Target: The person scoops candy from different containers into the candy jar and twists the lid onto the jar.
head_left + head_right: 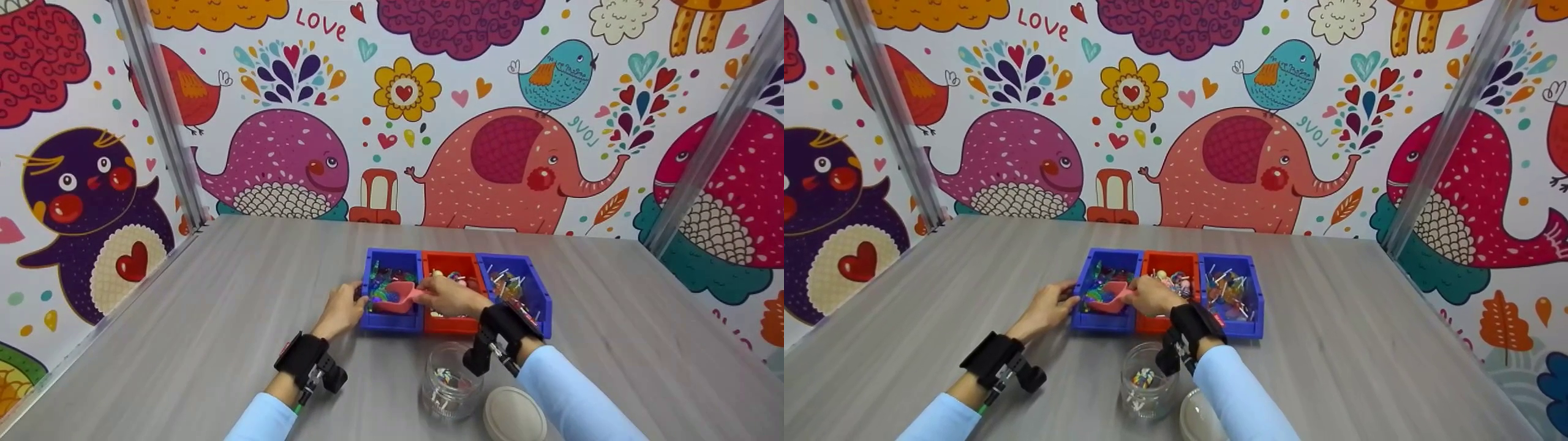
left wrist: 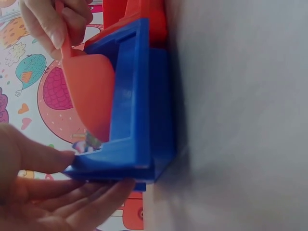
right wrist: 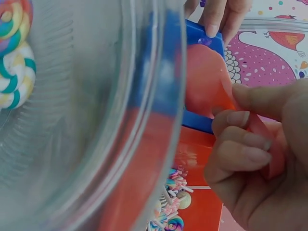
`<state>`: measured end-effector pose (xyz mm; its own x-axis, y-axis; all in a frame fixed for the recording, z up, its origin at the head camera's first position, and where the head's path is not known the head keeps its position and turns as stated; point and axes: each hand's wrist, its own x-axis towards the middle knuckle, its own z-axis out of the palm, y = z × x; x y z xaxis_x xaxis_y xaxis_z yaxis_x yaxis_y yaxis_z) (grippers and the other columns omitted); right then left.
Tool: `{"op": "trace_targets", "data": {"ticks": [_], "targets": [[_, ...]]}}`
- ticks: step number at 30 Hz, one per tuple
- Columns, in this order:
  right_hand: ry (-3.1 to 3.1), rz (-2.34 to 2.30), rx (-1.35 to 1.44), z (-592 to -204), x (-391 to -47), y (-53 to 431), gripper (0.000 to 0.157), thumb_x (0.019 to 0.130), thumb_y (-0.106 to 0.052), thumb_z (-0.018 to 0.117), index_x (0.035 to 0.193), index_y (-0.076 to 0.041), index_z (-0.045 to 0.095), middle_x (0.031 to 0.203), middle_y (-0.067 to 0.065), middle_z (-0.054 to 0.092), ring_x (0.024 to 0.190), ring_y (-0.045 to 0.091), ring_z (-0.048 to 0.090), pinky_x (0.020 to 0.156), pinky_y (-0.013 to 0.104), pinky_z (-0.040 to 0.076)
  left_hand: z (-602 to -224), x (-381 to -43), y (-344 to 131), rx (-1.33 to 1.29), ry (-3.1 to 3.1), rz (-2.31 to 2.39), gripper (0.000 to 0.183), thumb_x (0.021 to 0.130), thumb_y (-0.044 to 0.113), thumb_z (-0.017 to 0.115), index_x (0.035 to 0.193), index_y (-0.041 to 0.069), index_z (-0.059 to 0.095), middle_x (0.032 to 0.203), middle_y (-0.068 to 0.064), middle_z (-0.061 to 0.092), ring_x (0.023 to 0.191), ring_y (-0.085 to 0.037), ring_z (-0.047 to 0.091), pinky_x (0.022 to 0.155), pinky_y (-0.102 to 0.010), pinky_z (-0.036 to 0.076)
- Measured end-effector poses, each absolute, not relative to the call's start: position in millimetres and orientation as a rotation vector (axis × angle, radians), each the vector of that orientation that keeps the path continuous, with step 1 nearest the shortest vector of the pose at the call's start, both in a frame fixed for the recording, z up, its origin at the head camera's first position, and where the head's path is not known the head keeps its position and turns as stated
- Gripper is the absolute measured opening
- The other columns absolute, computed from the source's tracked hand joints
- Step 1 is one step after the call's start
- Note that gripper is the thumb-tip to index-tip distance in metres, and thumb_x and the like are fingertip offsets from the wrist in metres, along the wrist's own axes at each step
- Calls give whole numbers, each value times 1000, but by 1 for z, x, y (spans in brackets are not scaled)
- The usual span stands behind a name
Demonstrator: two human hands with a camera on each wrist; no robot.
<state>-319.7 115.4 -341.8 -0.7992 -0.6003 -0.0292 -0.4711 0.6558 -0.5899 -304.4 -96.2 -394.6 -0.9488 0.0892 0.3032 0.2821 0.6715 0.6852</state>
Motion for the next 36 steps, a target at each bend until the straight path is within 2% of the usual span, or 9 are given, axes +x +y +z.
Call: {"op": "trace_targets", "data": {"ticks": [3,9,17,24,30,36], "targets": [[2642,-896,-851,-342,-320,116,24,91,-20,50,91,3,57,69,1,42,60,13,41,53,24,31,-396,-304,-97,-302,-2663,-1157,35,85,1,53,115,-17,49,110,-30,55,101,-35,54,88,-44,43],[2647,-916,-715,-343,-319,118,28,90,-23,51,106,0,56,77,4,48,66,16,46,56,24,36,-397,-304,-97,-333,-2664,-1149,35,84,-2,53,115,-17,48,110,-31,55,101,-37,54,88,-46,42],[2614,-958,-648,-342,-319,125,29,89,-28,51,109,-7,56,83,6,51,76,20,49,62,27,38,-397,-303,-98,-326,-2658,-1132,35,84,-1,54,114,-17,49,110,-32,54,104,-41,51,88,-46,41],[2552,-1043,-666,-342,-318,132,34,89,-29,51,113,-5,54,84,11,52,74,20,47,60,25,37,-397,-304,-98,-324,-2648,-1134,36,83,-1,55,115,-17,49,111,-32,54,105,-41,50,90,-46,40],[2525,-1096,-720,-339,-316,138,36,90,-27,51,117,-4,52,79,15,52,65,21,45,53,22,36,-396,-302,-97,-309,-2672,-1145,36,84,0,54,116,-17,48,113,-31,53,107,-40,49,91,-46,39],[2518,-1123,-760,-340,-318,145,45,90,-30,51,125,-2,47,84,19,52,64,18,44,53,21,36,-395,-303,-96,-293,-2681,-1153,36,85,0,53,117,-17,47,113,-31,53,107,-39,50,92,-45,39]]}}
